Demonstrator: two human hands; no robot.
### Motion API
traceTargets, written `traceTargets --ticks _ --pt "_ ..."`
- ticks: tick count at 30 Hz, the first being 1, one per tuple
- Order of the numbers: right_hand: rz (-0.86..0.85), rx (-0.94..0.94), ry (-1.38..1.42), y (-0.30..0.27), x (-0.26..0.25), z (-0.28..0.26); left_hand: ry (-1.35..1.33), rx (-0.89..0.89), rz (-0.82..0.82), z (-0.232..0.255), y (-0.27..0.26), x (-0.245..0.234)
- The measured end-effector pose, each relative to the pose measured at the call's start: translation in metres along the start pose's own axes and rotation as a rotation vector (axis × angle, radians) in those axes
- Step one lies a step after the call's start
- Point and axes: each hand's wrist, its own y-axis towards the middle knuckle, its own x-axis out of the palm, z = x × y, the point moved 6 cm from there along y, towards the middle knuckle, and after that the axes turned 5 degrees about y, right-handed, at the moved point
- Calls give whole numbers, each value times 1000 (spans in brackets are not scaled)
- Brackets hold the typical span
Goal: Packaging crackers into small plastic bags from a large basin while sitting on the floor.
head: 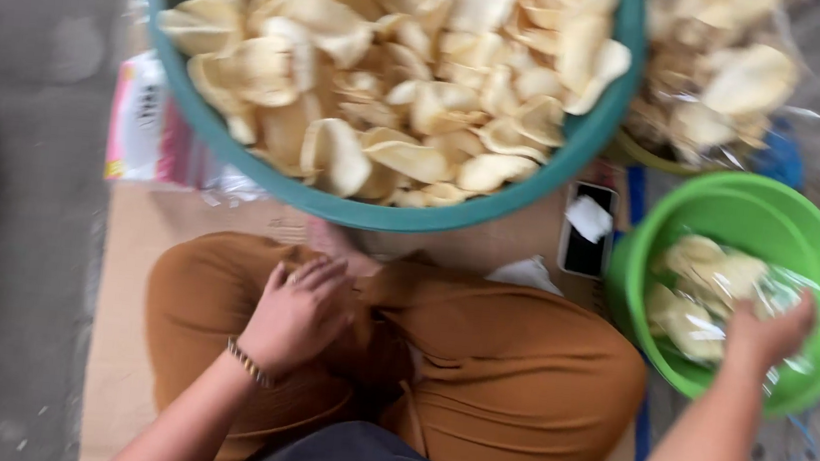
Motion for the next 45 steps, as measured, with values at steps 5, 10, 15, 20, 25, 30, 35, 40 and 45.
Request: traceTargets --ticks 5,10,15,20,25,30,35,40,45 --pt "2 -127 83 -46 -35 -88 -14 -356 56 -140 19 -33" --pt "36 -348 82 -100 -53 -163 -152 -573 -478 -287 21 70" --pt "-136 -189 371 -119 -31 -161 -253 -587 -718 -320 5 143" --pt "-201 -291 289 -110 -17 -151 -387 -583 -305 -314 10 129" --pt "-252 -322 282 -110 -14 -165 -242 -475 -241 -293 16 106" --pt "-288 -347 262 -108 -16 -161 51 -318 -462 -279 35 90" --pt "-292 -361 268 -108 -16 -156 81 -259 -522 -286 43 96" --pt "-286 -364 210 -109 -21 -166 69 -269 -414 -287 34 101" --pt "-318 -365 176 -110 -21 -180 28 -318 -366 -291 23 108"
